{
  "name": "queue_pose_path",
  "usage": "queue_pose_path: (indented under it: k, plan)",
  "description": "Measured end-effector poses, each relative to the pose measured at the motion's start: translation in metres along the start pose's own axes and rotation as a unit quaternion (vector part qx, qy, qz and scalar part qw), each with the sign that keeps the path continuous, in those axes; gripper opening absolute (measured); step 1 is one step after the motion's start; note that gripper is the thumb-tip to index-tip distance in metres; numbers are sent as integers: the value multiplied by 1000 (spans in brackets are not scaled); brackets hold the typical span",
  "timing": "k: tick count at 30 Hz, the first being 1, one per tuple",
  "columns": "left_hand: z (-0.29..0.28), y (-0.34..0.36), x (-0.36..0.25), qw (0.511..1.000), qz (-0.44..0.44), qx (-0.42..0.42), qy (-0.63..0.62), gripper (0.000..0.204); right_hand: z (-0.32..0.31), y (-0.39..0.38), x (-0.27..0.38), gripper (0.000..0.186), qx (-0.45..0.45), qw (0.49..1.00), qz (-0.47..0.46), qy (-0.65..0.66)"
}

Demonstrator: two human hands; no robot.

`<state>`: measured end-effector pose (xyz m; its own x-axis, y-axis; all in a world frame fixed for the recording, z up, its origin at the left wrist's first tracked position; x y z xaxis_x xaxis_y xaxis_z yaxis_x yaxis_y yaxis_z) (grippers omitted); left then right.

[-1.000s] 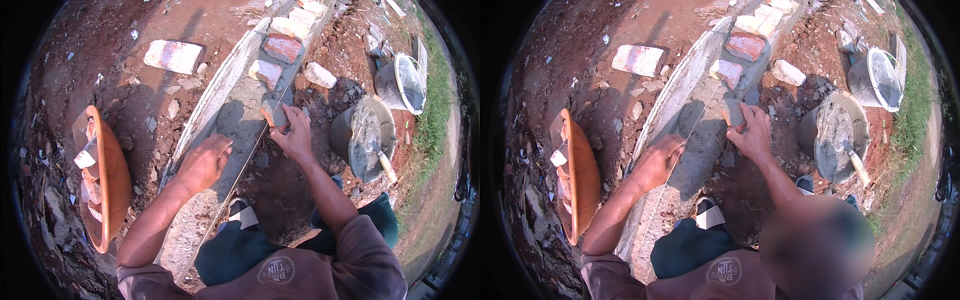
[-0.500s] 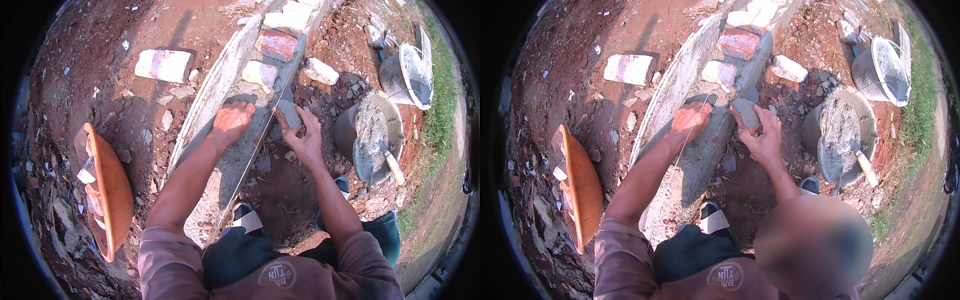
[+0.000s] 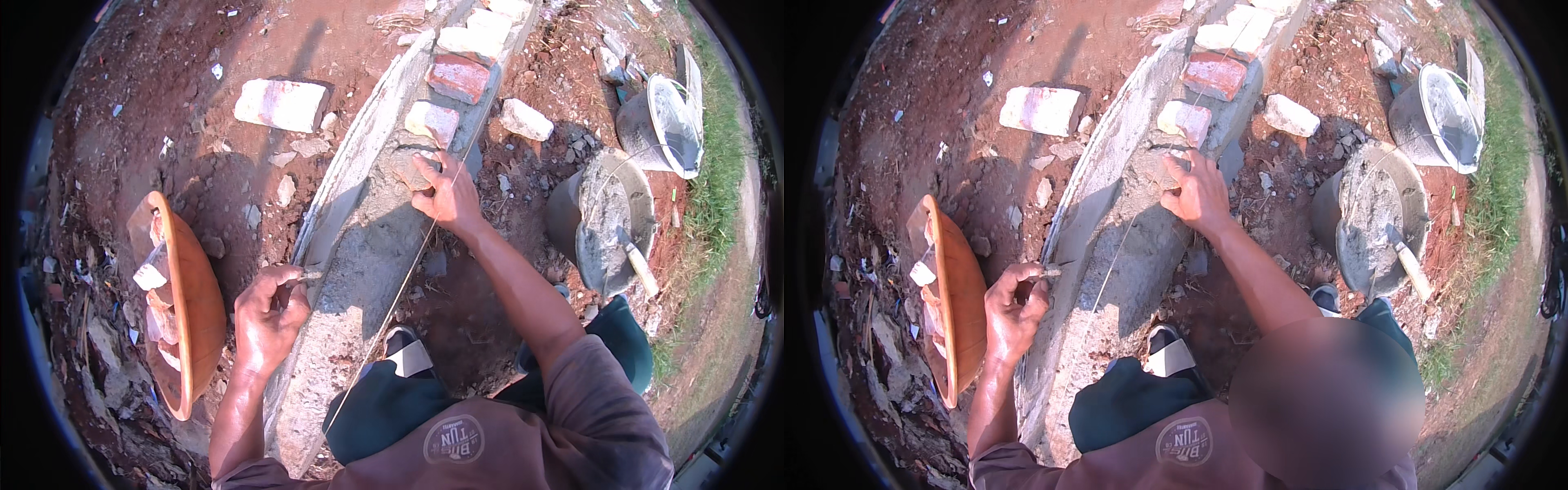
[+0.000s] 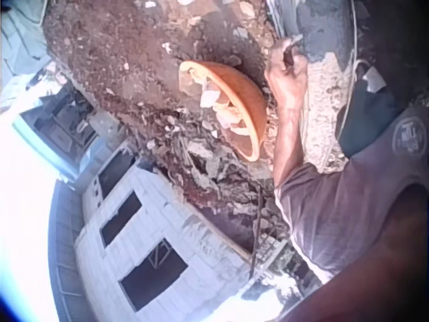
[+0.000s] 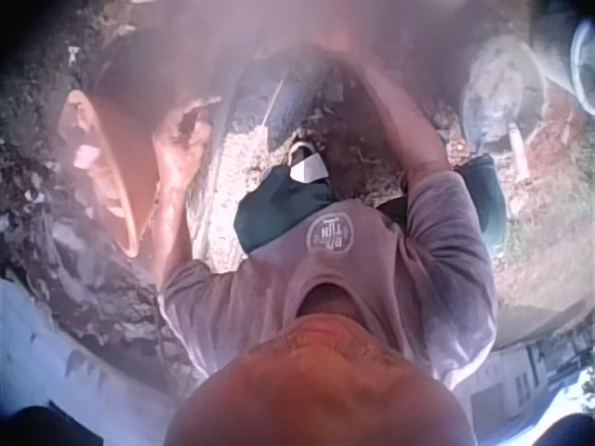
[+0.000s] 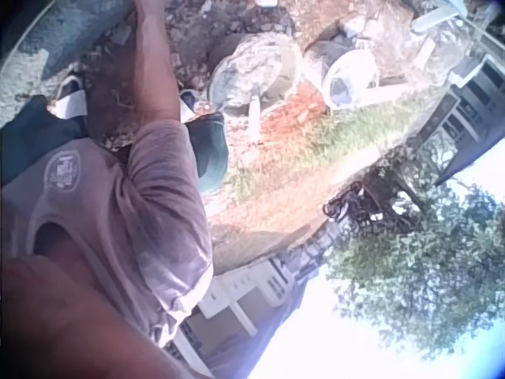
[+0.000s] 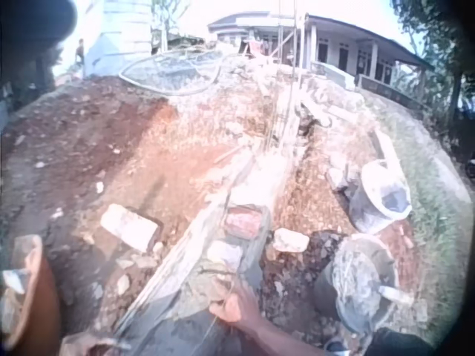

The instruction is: The person lays bricks along a foundation trench, applying mortar with a trowel and adjusting brick positions. The person also carries a large white block and places it on the wall.

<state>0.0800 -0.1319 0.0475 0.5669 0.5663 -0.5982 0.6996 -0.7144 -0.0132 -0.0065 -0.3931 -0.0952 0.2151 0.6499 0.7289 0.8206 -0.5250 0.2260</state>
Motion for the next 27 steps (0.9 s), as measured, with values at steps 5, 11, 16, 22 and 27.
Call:
queue_pose_path:
  k: [5,11,16,22,27]
  plan:
    - [-33,-21,34,995,-82,-59,3,13,2,-3,-5,63,-2,999,-34,-22]
    - [-84,-22,11,986,-65,-97,117,15,-4,-4,-8,64,-9,999,-1,-37]
    - [-184,-61,40,934,-126,-216,253,18,17,6,8,65,69,996,12,-64]
    - [-277,-154,142,822,-275,-341,364,25,-22,-35,-40,46,-14,996,-12,82]
    - [-311,-237,209,740,-343,-325,478,32,-25,-41,-35,36,-37,994,24,105]
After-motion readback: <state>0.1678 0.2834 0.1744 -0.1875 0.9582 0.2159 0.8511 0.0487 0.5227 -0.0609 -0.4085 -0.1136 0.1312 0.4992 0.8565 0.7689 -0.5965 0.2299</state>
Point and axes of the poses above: each hand's wrist, its own y-axis towards the middle knuckle, its own z-axis out of the palm, x = y × z, the point moved 9 cm from there along y, towards the middle knuckle, and after that the axes turned 14 degrees about y, right-handed, at the moved point
